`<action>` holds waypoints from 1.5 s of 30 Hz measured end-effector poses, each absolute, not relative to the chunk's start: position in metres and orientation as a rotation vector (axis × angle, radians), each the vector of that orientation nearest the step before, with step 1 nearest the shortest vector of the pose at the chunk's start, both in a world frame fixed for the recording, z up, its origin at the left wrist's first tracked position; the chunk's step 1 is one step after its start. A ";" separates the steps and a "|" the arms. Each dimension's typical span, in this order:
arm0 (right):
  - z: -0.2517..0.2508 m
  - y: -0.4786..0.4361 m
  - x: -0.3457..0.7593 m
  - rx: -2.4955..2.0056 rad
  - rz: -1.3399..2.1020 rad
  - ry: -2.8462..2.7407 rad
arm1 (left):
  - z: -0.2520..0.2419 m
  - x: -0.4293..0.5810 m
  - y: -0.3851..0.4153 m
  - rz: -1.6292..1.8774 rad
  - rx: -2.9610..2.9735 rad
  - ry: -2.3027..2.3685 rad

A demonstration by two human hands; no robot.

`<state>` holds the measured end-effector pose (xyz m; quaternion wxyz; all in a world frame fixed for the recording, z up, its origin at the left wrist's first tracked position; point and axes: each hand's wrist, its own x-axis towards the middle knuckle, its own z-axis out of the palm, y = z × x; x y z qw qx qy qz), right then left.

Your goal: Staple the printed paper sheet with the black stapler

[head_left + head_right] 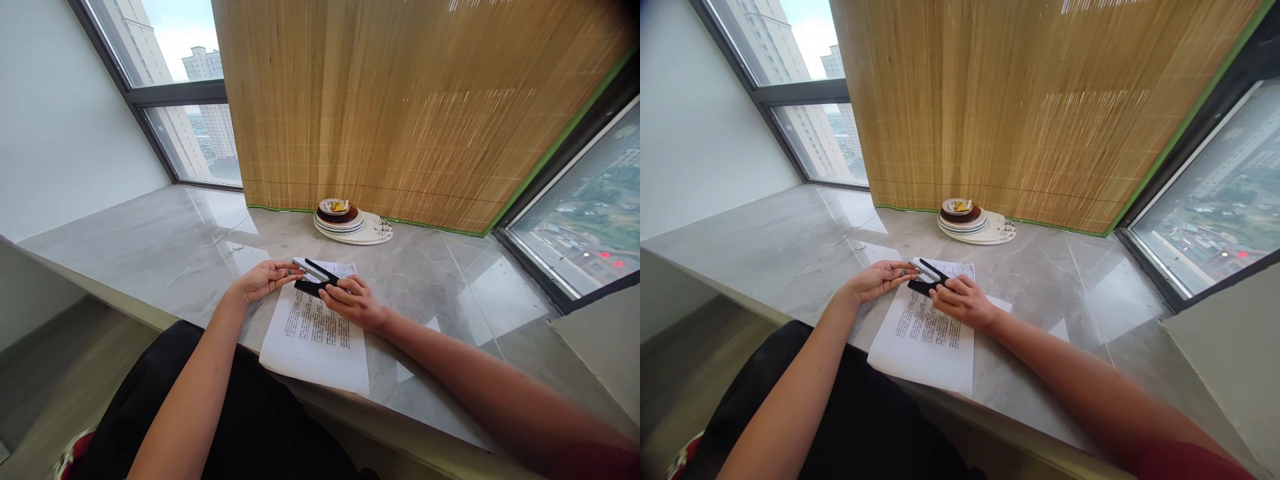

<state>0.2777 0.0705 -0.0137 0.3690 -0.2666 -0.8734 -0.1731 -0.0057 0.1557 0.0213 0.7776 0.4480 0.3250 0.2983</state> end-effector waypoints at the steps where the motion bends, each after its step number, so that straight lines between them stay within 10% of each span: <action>1: -0.016 0.072 0.278 -0.685 -0.478 -2.211 | 0.021 -0.006 0.156 0.651 0.956 0.707; 18: -0.007 0.094 0.279 -1.105 0.341 -1.698 | 0.023 -0.012 0.160 0.862 0.917 0.818; 45: -0.012 0.098 0.275 -1.216 0.368 -1.775 | 0.037 -0.005 0.145 0.831 1.202 0.567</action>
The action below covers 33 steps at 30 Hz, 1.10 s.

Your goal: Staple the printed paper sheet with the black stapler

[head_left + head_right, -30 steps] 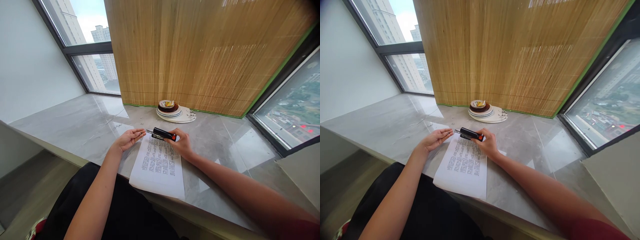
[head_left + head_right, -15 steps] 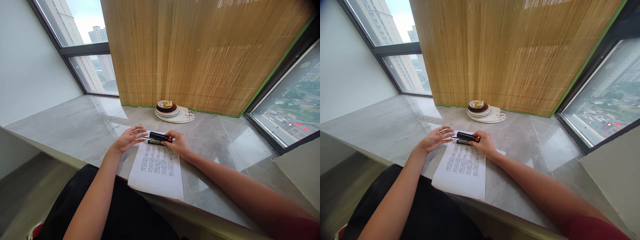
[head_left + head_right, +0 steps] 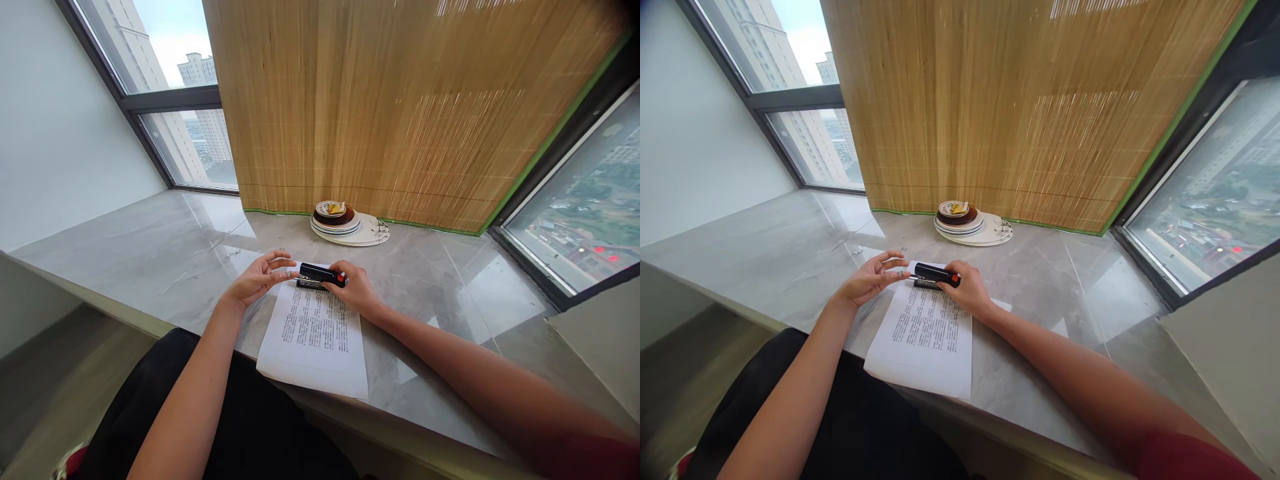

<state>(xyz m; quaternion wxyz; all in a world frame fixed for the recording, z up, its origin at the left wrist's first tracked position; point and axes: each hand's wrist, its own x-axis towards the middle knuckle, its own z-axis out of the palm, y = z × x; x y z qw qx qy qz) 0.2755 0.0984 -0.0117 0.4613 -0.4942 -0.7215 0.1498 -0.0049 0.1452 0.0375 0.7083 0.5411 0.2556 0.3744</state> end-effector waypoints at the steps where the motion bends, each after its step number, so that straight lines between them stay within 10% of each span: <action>1: -0.012 0.098 0.276 -1.213 0.366 -1.777 | 0.037 -0.005 0.146 0.831 1.206 0.569; 33: -0.014 0.099 0.275 -1.227 0.294 -1.818 | 0.035 -0.004 0.148 0.890 1.241 0.616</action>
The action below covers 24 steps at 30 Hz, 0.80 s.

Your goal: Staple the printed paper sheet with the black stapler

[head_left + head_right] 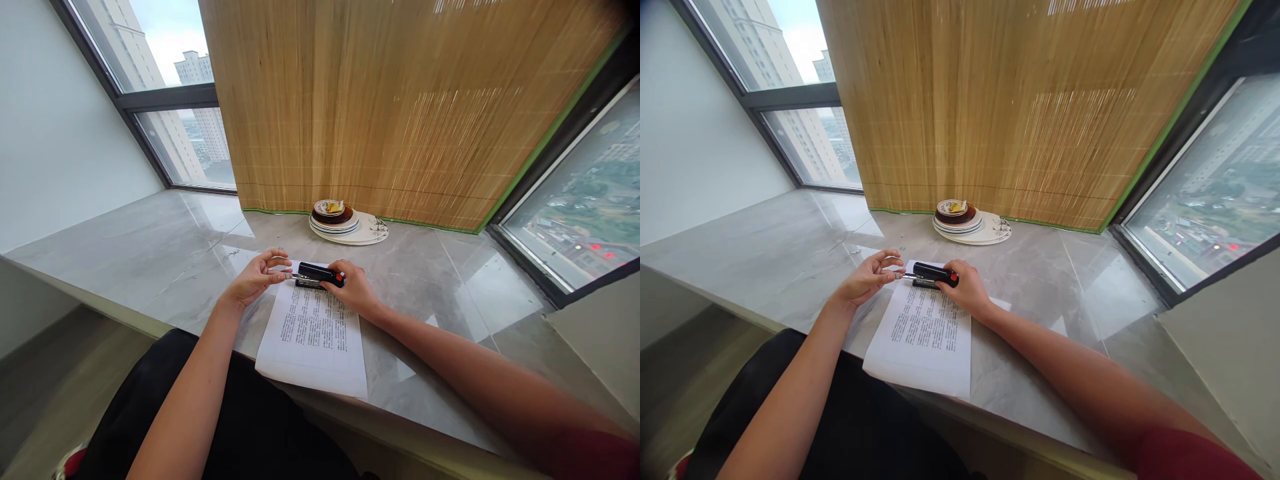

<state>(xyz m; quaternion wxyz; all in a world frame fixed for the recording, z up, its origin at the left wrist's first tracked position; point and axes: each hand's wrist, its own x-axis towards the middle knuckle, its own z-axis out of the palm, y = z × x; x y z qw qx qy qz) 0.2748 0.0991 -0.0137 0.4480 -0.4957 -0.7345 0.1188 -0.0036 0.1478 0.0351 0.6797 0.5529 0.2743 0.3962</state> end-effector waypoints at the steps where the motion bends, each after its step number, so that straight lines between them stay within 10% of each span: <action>1: -0.013 0.099 0.275 -1.228 0.287 -1.819 | 0.035 -0.003 0.147 0.887 1.262 0.609; 24: 0.020 0.041 0.249 -0.692 -0.070 -1.820 | 0.046 0.026 0.110 0.852 1.624 0.437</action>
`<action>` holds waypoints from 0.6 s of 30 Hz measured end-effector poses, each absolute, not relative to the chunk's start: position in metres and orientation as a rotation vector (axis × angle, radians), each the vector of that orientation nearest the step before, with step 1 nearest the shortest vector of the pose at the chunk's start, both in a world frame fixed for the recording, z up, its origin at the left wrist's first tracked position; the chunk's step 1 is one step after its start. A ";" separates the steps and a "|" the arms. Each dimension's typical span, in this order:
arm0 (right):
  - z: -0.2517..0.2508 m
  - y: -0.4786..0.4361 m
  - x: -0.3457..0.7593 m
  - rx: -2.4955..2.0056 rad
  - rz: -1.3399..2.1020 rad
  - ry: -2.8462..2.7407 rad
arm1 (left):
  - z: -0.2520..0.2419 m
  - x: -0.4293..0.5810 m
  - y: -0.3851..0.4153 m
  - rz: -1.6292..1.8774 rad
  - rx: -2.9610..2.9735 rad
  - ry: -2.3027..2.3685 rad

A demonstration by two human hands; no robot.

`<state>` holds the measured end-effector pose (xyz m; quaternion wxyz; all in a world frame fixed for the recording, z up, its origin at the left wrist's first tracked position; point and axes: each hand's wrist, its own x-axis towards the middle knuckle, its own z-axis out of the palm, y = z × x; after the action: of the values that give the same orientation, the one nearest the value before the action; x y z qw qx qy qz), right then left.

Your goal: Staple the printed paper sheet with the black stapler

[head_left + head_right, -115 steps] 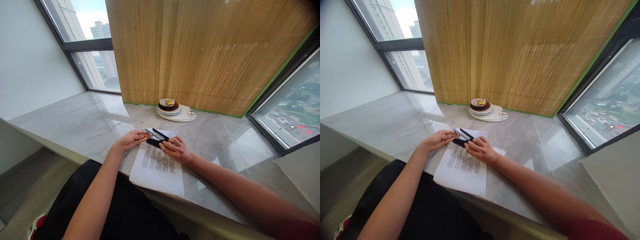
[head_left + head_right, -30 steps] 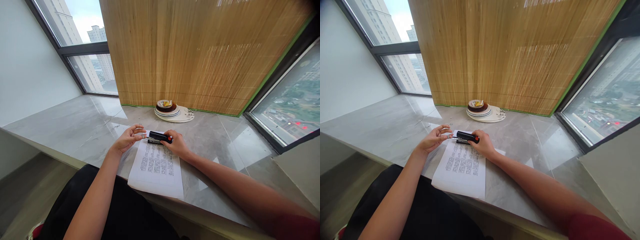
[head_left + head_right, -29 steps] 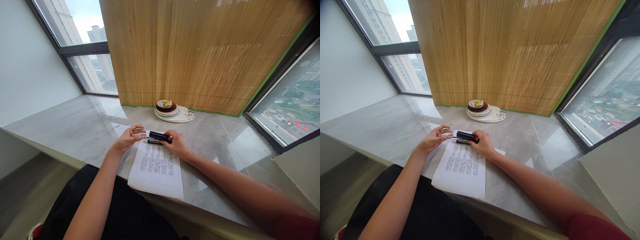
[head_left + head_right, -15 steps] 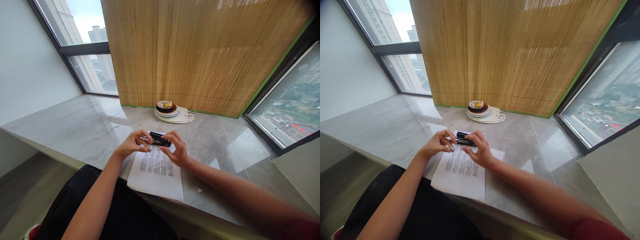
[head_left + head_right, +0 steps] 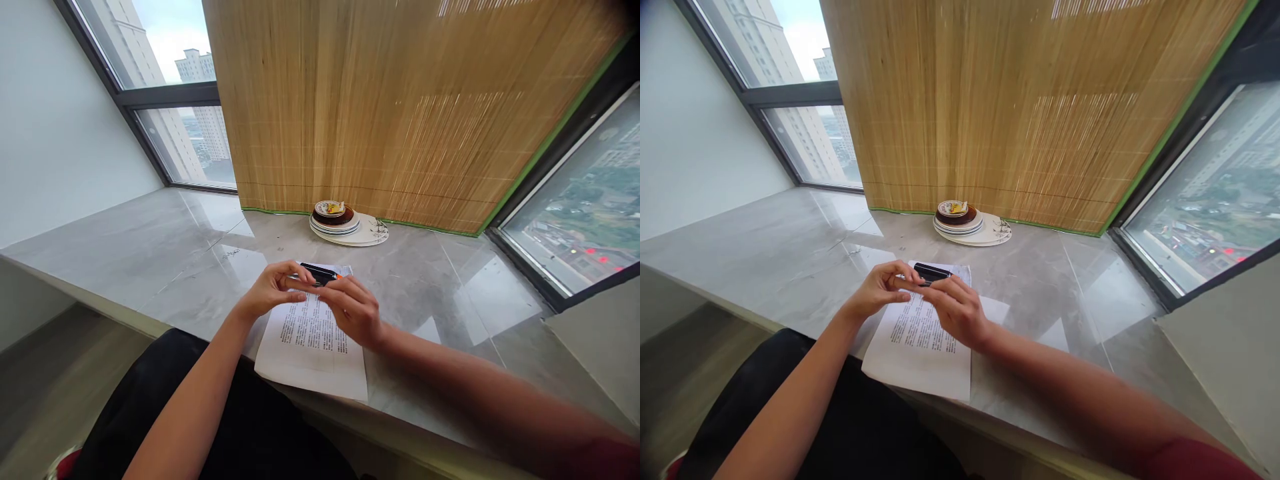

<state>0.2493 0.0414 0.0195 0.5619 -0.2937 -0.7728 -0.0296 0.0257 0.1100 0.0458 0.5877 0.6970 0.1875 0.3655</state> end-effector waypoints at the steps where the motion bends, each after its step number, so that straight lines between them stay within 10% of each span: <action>1: 0.022 0.048 0.256 -0.757 -0.075 -1.780 | 0.047 0.024 0.113 0.942 1.618 0.467; 6: 0.017 0.105 0.316 -1.277 -0.029 -1.636 | 0.048 0.006 0.161 1.263 1.731 0.895; 18: -0.029 0.146 0.368 -1.531 0.034 -1.844 | -0.010 -0.008 0.260 0.648 2.407 1.181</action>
<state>0.3679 0.1465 -0.0289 0.3636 -0.5951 -0.7166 0.0133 -0.0080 0.2601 -0.0099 0.1907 0.8567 0.4202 0.2305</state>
